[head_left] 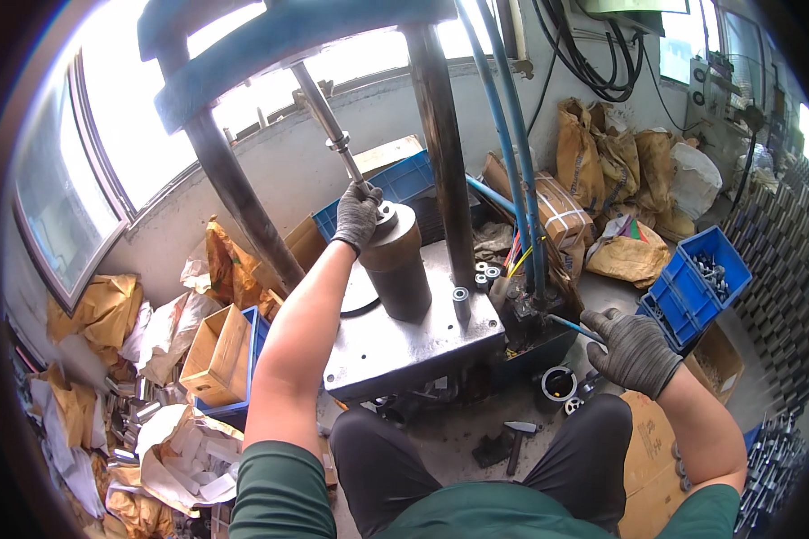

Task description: Operating an industrial press to stamp or press metal gear-shaped components.

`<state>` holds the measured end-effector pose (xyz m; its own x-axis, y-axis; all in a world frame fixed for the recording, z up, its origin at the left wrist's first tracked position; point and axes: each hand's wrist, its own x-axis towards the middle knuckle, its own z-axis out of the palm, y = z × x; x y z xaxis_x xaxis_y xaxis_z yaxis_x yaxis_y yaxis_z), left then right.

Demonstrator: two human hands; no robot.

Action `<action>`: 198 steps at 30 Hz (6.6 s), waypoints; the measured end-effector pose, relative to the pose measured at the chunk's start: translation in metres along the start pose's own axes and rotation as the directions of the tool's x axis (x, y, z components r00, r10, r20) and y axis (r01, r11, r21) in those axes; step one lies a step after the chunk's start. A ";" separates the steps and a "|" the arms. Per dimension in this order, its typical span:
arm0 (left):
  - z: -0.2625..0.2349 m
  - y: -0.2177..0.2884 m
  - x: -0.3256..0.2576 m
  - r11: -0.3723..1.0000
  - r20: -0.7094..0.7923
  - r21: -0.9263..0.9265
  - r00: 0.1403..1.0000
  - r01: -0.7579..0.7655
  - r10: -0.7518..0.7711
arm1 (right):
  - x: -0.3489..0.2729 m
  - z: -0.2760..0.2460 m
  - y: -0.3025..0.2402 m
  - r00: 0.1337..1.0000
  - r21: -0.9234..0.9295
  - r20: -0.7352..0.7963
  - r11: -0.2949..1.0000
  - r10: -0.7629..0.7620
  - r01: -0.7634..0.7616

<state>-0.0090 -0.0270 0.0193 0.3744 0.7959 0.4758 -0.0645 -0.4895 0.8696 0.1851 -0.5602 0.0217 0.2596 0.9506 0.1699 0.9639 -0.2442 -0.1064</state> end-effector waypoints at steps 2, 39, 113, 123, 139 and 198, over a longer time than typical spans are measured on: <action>0.003 -0.007 0.013 0.991 -0.006 0.134 1.000 0.017 -0.017 | 0.000 -0.001 0.002 0.998 -0.035 0.059 0.999 0.025 -0.022; 0.005 -0.010 0.003 0.997 -0.031 0.050 0.997 -0.063 0.064 | -0.003 -0.001 0.007 0.975 -0.009 0.216 0.999 -0.046 0.049; -0.006 -0.006 -0.001 1.000 0.055 -0.001 0.998 -0.008 0.008 | -0.073 0.053 -0.002 0.981 0.183 0.167 0.975 0.099 -0.129; 0.008 0.029 0.018 0.946 -0.184 0.148 0.931 -0.290 0.314 | 0.089 -0.014 0.025 0.755 -0.025 -0.642 0.988 -0.133 0.153; 0.005 0.023 0.006 0.956 -0.189 0.212 0.952 -0.201 0.242 | -0.076 0.057 -0.002 0.959 0.119 0.278 0.989 0.054 -0.090; -0.015 -0.014 0.000 0.994 0.046 -0.075 0.996 -0.074 0.078 | -0.050 0.032 0.010 0.881 0.054 0.473 0.998 -0.010 -0.018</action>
<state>-0.0222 -0.0144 0.0095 0.4103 0.7381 0.5356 -0.1613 -0.5193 0.8392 0.1797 -0.6043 -0.0195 0.1910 0.9306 -0.3124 0.9546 -0.2502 -0.1619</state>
